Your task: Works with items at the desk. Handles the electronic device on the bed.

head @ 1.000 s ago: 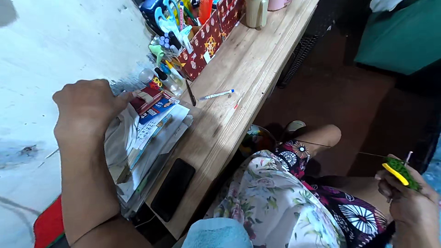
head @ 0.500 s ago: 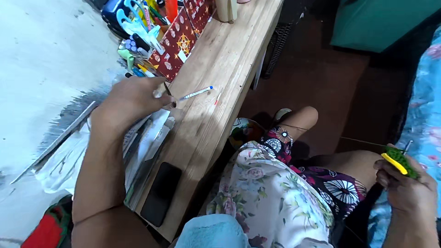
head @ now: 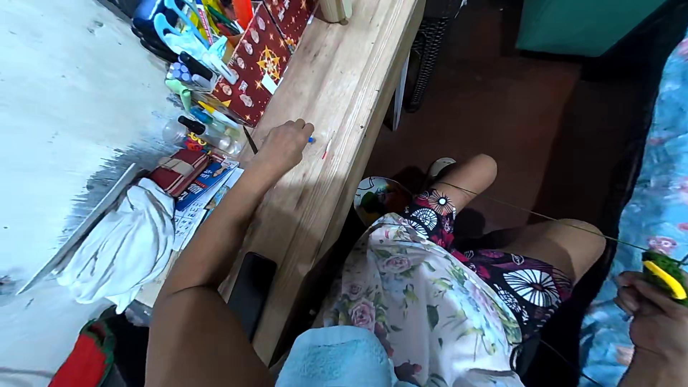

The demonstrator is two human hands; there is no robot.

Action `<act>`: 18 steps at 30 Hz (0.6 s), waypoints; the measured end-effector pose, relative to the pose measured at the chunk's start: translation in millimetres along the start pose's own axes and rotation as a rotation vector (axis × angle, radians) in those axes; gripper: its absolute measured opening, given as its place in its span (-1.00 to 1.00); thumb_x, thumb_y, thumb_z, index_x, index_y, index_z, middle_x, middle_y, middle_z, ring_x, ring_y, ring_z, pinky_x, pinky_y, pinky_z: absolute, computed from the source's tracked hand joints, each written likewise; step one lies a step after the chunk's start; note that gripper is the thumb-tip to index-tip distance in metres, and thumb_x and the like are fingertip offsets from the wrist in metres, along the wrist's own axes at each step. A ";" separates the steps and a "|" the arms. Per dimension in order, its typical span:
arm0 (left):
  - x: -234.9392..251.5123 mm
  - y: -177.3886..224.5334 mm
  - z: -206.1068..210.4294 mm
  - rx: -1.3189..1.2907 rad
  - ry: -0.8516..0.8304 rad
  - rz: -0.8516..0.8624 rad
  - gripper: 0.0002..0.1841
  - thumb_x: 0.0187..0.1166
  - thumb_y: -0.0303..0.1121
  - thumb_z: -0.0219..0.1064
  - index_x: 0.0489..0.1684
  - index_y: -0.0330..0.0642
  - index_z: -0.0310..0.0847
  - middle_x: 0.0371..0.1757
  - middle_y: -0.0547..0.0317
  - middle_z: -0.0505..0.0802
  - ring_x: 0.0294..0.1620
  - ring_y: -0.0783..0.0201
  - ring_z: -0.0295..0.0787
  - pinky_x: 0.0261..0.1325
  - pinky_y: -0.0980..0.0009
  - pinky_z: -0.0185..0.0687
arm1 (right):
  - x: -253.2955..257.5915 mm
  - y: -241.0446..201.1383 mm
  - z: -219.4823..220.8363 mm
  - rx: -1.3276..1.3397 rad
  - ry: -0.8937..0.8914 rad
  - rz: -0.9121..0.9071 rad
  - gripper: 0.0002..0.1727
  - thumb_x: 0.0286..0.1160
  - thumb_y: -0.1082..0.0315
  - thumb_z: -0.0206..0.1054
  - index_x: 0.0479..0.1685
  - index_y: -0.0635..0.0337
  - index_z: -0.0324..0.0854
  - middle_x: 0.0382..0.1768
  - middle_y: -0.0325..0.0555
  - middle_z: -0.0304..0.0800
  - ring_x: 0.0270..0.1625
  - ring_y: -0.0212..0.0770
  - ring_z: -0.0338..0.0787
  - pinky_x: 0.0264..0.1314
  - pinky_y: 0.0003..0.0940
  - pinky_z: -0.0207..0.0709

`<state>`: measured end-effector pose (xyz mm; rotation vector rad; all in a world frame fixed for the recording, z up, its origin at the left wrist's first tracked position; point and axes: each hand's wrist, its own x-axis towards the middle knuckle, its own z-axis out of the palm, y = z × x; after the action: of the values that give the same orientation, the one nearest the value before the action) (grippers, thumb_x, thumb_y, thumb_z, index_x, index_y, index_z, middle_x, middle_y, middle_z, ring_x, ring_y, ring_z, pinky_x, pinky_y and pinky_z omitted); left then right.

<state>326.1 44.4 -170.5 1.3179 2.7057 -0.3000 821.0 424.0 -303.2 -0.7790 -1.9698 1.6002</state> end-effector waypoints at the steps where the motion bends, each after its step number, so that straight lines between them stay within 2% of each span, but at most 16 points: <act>1: -5.8 -5.6 1.8 -0.004 -0.011 -0.014 -0.72 0.43 -0.65 0.37 0.10 -0.43 0.62 0.05 -0.34 0.74 0.09 -0.37 0.74 0.03 -0.22 0.66 | 5.5 38.5 -11.7 0.178 0.072 -0.011 -0.62 0.57 0.63 -0.16 0.33 0.50 0.31 -0.36 -0.10 0.81 -0.73 -0.42 0.53 -0.71 -0.65 0.42; 2: -12.2 -12.8 4.9 -0.001 -0.016 -0.029 -0.73 0.44 -0.65 0.36 0.10 -0.43 0.63 0.05 -0.35 0.75 0.10 -0.38 0.74 0.04 -0.24 0.65 | 8.9 51.7 -14.8 0.258 0.162 0.105 -0.62 0.61 0.57 -0.10 0.34 0.27 0.39 -0.38 -0.31 0.81 -0.73 -0.57 0.49 -0.72 -0.73 0.33; 3: -19.7 -19.9 8.1 0.001 -0.017 -0.046 -0.74 0.45 -0.64 0.36 0.09 -0.42 0.65 0.05 -0.34 0.75 0.10 -0.38 0.74 0.05 -0.26 0.65 | 12.1 53.0 -14.1 0.270 0.214 0.194 -0.62 0.62 0.54 -0.08 0.35 0.14 0.41 -0.40 -0.44 0.79 -0.72 -0.63 0.47 -0.72 -0.75 0.31; 4: -27.8 -26.0 10.6 -0.003 -0.013 -0.060 -0.75 0.44 -0.65 0.37 0.07 -0.43 0.66 0.05 -0.35 0.76 0.11 -0.39 0.74 0.05 -0.27 0.64 | 15.1 47.8 -10.1 0.261 0.251 0.247 -0.60 0.60 0.53 -0.06 0.35 0.10 0.42 -0.42 -0.48 0.77 -0.73 -0.64 0.46 -0.73 -0.75 0.31; 9: -63.2 -62.2 23.6 -0.081 0.068 -0.143 -0.71 0.24 -0.78 0.44 -0.05 -0.49 0.69 0.03 -0.41 0.76 0.15 -0.44 0.72 0.12 -0.35 0.61 | 25.0 22.3 8.7 0.240 0.257 0.270 -0.55 0.54 0.56 -0.03 0.39 0.14 0.42 -0.43 -0.46 0.74 -0.71 -0.60 0.47 -0.71 -0.74 0.32; 11: -70.1 -70.6 26.9 -0.119 0.095 -0.206 -0.73 0.23 -0.80 0.43 -0.10 -0.50 0.69 0.03 -0.41 0.77 0.14 -0.45 0.72 0.12 -0.39 0.58 | 28.0 15.9 12.8 0.231 0.261 0.269 -0.53 0.53 0.56 -0.01 0.42 0.14 0.42 -0.43 -0.45 0.72 -0.70 -0.60 0.48 -0.70 -0.75 0.32; 13: -70.5 -64.6 21.6 -0.167 0.106 -0.240 -0.74 0.30 -0.77 0.39 -0.05 -0.50 0.70 0.08 -0.42 0.78 0.15 -0.45 0.72 0.13 -0.41 0.55 | 29.5 9.2 15.8 0.221 0.273 0.267 -0.54 0.53 0.56 0.01 0.41 0.13 0.44 -0.43 -0.46 0.73 -0.69 -0.59 0.49 -0.70 -0.74 0.33; 16: -62.1 -39.2 8.6 -0.242 0.173 -0.180 -0.75 0.52 -0.67 0.20 0.07 -0.47 0.71 0.21 -0.38 0.77 0.28 -0.41 0.69 0.29 -0.38 0.50 | 30.0 2.3 16.3 0.204 0.279 0.267 -0.59 0.53 0.56 0.00 0.33 0.13 0.47 -0.43 -0.46 0.74 -0.68 -0.58 0.51 -0.69 -0.73 0.35; 18: -50.5 -16.0 -1.7 -0.342 0.227 -0.165 -0.74 0.58 -0.58 0.19 0.11 -0.46 0.71 0.21 -0.38 0.77 0.27 -0.36 0.70 0.32 -0.33 0.50 | 30.2 2.3 16.1 0.195 0.278 0.270 -0.60 0.54 0.56 -0.02 0.31 0.13 0.46 -0.44 -0.47 0.73 -0.68 -0.59 0.51 -0.68 -0.73 0.36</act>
<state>344.5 -3.5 -157.2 1.0920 2.8825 0.3067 788.6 433.9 -308.3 -1.1554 -1.5401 1.6964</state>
